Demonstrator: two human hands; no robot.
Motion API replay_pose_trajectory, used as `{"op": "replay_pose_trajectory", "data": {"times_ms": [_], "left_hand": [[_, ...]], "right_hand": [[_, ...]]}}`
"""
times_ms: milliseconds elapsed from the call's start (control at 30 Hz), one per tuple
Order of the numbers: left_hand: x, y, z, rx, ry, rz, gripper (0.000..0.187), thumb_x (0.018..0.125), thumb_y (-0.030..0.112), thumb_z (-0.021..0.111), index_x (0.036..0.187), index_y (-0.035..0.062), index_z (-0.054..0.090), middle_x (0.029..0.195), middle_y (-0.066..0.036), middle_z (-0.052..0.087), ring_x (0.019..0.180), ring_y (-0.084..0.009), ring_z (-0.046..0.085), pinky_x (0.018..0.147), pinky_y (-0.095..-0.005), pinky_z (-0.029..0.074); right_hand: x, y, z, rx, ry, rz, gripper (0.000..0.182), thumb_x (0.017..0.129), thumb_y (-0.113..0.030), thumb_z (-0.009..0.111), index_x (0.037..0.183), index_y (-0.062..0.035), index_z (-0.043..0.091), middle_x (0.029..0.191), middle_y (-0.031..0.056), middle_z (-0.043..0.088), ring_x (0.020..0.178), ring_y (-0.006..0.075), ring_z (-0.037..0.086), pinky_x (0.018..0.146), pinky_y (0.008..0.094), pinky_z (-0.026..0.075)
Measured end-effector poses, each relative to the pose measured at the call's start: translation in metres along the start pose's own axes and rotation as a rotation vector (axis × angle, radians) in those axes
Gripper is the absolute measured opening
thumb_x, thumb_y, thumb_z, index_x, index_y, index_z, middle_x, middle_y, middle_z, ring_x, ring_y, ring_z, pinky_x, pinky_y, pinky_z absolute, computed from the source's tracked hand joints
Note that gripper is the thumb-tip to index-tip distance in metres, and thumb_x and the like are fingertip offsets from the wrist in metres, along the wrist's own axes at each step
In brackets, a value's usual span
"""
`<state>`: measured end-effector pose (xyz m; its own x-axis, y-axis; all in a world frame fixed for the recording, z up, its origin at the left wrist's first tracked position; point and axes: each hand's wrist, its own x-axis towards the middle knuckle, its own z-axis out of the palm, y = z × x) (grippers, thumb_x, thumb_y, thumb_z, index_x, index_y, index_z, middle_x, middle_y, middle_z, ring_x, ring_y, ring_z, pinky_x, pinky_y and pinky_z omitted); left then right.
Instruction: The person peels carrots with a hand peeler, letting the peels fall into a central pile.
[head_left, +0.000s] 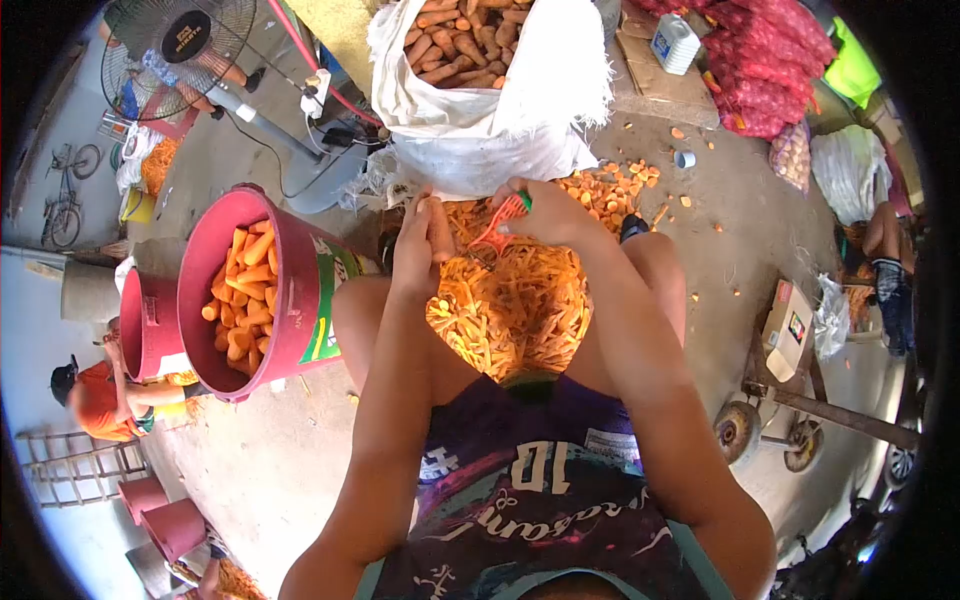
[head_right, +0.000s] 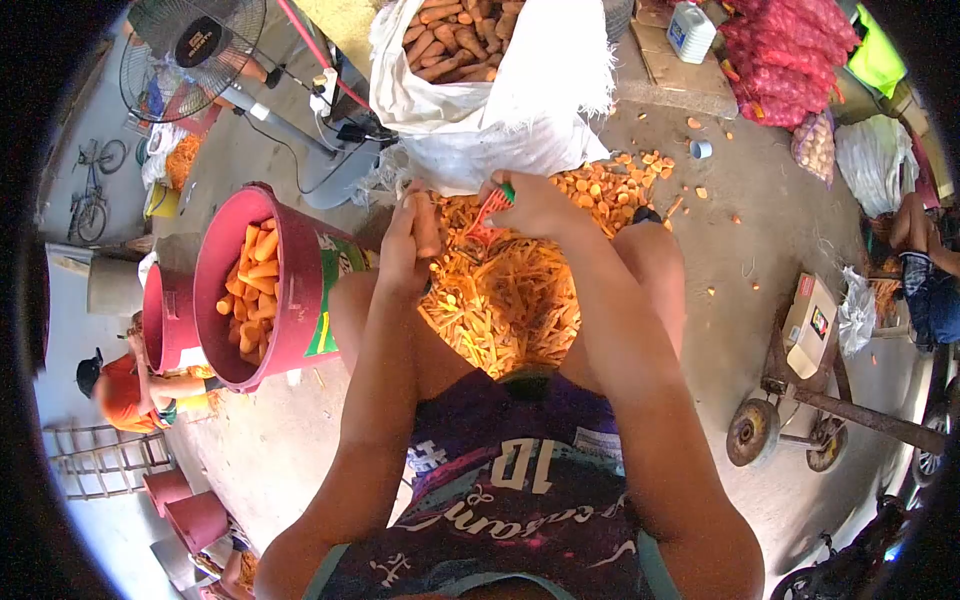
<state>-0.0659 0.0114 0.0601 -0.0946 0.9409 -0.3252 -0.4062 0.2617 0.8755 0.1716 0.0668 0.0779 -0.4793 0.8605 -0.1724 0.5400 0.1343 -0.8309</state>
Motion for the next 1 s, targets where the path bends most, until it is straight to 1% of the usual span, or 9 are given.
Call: {"op": "replay_pose_trajectory", "data": {"times_ms": [100, 167, 367, 467, 700, 767, 867, 900, 1000], "left_hand": [[0.009, -0.01, -0.003, -0.062, -0.008, -0.018, 0.042, 0.115, 0.028, 0.046, 0.154, 0.0133, 0.048, 0.117, 0.0, 0.059, 0.082, -0.0135, 0.058, 0.069, -0.0301, 0.051], [0.02, -0.023, -0.015, -0.138, -0.14, -0.138, 0.046, 0.115, 0.028, 0.047, 0.157, 0.0108, 0.045, 0.122, -0.002, 0.061, 0.092, -0.0123, 0.06, 0.082, -0.0301, 0.053], [0.004, -0.025, 0.017, -0.175, -0.185, -0.174, 0.052, 0.114, 0.026, 0.045, 0.162, 0.005, 0.038, 0.145, -0.009, 0.06, 0.126, -0.0197, 0.062, 0.109, -0.0366, 0.049], [0.004, -0.028, 0.02, -0.184, -0.214, -0.178, 0.051, 0.115, 0.025, 0.036, 0.162, 0.004, 0.036, 0.146, -0.013, 0.058, 0.127, -0.0236, 0.062, 0.105, -0.0388, 0.052], [0.0, -0.025, 0.019, -0.161, -0.174, -0.203, 0.051, 0.115, 0.026, 0.038, 0.161, 0.004, 0.039, 0.147, -0.013, 0.059, 0.128, -0.0235, 0.063, 0.106, -0.0383, 0.052], [0.01, -0.033, 0.003, -0.168, -0.184, -0.26, 0.049, 0.115, 0.028, 0.043, 0.161, 0.01, 0.042, 0.134, -0.007, 0.066, 0.114, -0.0201, 0.066, 0.098, -0.0356, 0.055], [-0.01, -0.023, 0.001, -0.09, -0.237, -0.336, 0.045, 0.115, 0.03, 0.041, 0.153, 0.0073, 0.052, 0.117, -0.005, 0.067, 0.092, -0.0173, 0.067, 0.077, -0.0337, 0.058], [-0.012, -0.022, -0.001, -0.085, -0.232, -0.337, 0.045, 0.115, 0.03, 0.041, 0.153, 0.0073, 0.052, 0.117, -0.005, 0.067, 0.092, -0.0173, 0.067, 0.077, -0.0337, 0.058], [-0.004, -0.027, -0.006, -0.128, -0.009, -0.346, 0.033, 0.115, 0.033, 0.046, 0.139, 0.0144, 0.059, 0.107, -0.003, 0.064, 0.083, -0.0171, 0.064, 0.066, -0.0349, 0.055]], "right_hand": [[-0.002, 0.003, -0.005, 0.21, 0.013, 0.049, 0.045, 0.081, -0.023, 0.091, 0.118, -0.0115, 0.07, 0.11, 0.007, 0.073, 0.104, 0.0219, 0.068, 0.096, 0.0365, 0.053], [-0.004, -0.001, -0.004, 0.141, 0.102, -0.059, 0.046, 0.079, -0.023, 0.093, 0.117, -0.011, 0.069, 0.111, 0.0053, 0.073, 0.105, 0.0185, 0.066, 0.096, 0.0351, 0.053], [-0.003, -0.004, 0.007, 0.099, 0.084, -0.058, 0.056, 0.075, -0.026, 0.095, 0.121, -0.0093, 0.068, 0.115, 0.0085, 0.074, 0.108, 0.0234, 0.069, 0.099, 0.0369, 0.053], [0.007, 0.009, 0.014, 0.103, 0.11, -0.117, 0.059, 0.074, -0.027, 0.095, 0.123, -0.0074, 0.067, 0.115, 0.0099, 0.075, 0.108, 0.0256, 0.07, 0.099, 0.0378, 0.053], [0.01, 0.01, 0.008, 0.053, 0.093, -0.103, 0.057, 0.076, -0.03, 0.094, 0.122, -0.0103, 0.066, 0.111, 0.0119, 0.076, 0.105, 0.027, 0.071, 0.094, 0.0398, 0.054], [0.018, 0.021, 0.003, 0.056, 0.188, -0.035, 0.056, 0.077, -0.032, 0.094, 0.12, -0.0111, 0.066, 0.109, 0.0125, 0.075, 0.103, 0.028, 0.072, 0.092, 0.0407, 0.055], [0.031, 0.035, -0.016, 0.026, 0.303, 0.11, 0.055, 0.078, -0.034, 0.093, 0.119, -0.0122, 0.065, 0.105, 0.0128, 0.075, 0.1, 0.029, 0.072, 0.089, 0.0421, 0.055], [0.034, 0.035, -0.017, -0.008, 0.325, 0.184, 0.055, 0.078, -0.036, 0.093, 0.118, -0.0125, 0.065, 0.103, 0.0125, 0.075, 0.099, 0.029, 0.072, 0.087, 0.0426, 0.055], [0.025, 0.023, -0.005, 0.007, 0.256, 0.128, 0.056, 0.078, -0.035, 0.093, 0.121, -0.0134, 0.064, 0.108, 0.0107, 0.075, 0.103, 0.0278, 0.071, 0.091, 0.0405, 0.055]]}}
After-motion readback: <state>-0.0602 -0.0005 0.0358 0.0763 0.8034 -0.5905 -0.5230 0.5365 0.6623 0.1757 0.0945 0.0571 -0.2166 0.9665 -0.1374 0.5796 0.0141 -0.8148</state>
